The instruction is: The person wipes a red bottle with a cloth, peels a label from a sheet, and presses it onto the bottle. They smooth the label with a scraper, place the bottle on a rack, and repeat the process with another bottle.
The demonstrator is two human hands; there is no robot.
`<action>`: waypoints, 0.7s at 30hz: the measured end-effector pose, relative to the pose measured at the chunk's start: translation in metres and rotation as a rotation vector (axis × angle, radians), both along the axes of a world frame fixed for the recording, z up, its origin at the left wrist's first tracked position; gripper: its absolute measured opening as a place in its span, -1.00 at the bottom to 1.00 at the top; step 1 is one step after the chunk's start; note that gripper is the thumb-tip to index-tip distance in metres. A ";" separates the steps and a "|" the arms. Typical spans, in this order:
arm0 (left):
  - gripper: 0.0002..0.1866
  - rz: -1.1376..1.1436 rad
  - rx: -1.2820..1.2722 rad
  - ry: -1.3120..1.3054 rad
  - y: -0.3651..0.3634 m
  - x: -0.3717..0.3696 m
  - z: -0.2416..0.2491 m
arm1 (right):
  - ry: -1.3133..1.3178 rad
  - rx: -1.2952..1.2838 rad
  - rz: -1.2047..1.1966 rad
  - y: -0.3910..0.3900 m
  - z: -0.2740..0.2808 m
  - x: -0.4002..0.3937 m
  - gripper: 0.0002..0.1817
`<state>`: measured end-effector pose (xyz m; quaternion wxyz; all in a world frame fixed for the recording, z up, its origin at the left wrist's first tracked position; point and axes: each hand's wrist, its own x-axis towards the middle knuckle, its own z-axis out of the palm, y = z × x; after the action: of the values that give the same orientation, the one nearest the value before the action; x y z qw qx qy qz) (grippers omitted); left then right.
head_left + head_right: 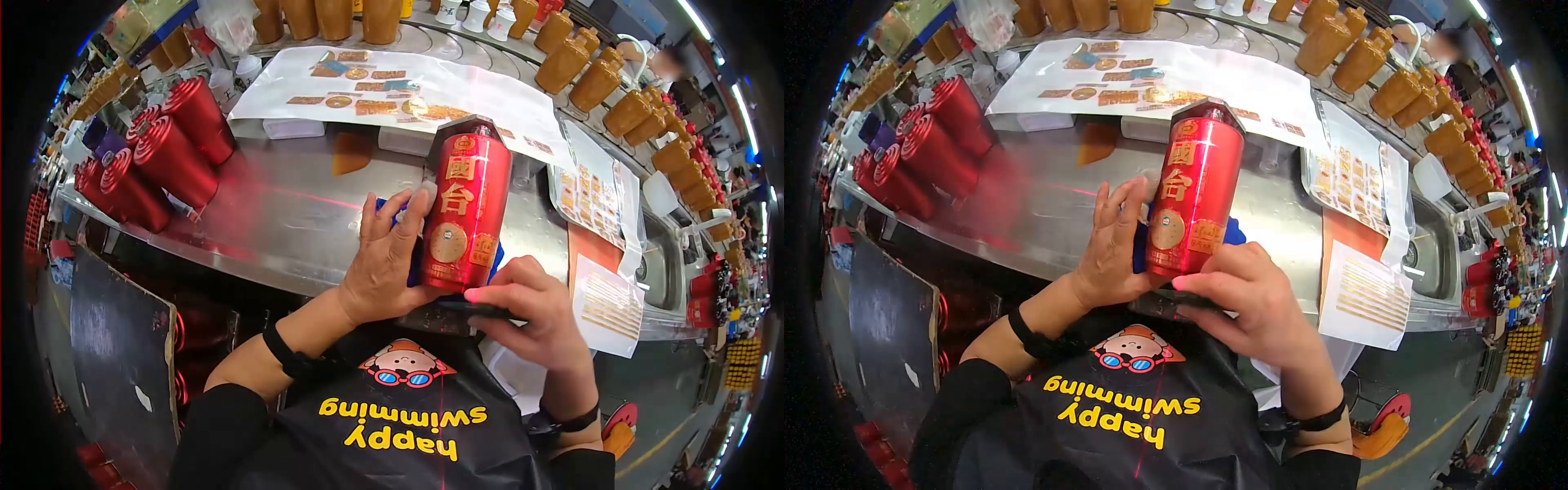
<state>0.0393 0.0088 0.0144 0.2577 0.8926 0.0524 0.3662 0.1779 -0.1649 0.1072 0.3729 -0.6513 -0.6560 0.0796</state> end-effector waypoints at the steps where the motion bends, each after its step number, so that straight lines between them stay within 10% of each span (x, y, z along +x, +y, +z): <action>1: 0.16 0.009 -0.023 0.016 0.000 -0.001 -0.004 | 0.113 -0.070 -0.045 0.001 0.001 0.005 -0.66; 4: 0.17 0.022 0.059 0.015 -0.003 -0.002 0.010 | 0.453 0.125 -0.394 0.023 -0.016 0.021 -0.81; 6: 0.17 0.017 0.079 -0.008 -0.001 -0.001 0.015 | -0.023 0.145 -0.481 0.015 -0.004 0.020 -0.85; 8: 0.17 0.016 0.078 -0.019 -0.003 -0.001 0.015 | 0.273 0.014 -0.207 0.013 0.003 0.005 -0.84; 12: 0.18 -0.008 0.113 -0.008 -0.002 -0.001 0.019 | 0.042 0.228 -0.632 0.018 -0.020 0.026 -0.85; 13: 0.20 -0.009 0.130 0.003 0.000 -0.002 0.020 | 0.412 0.140 -0.566 0.015 -0.012 0.014 -0.84; 21: 0.19 -0.167 -0.394 0.118 -0.008 0.013 0.024 | 0.894 0.223 -0.508 0.004 -0.030 0.007 -0.82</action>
<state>0.0525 0.0008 0.0383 0.4528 0.8463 0.0639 0.2733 0.1845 -0.1607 0.0776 0.6911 -0.6486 -0.2587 0.1864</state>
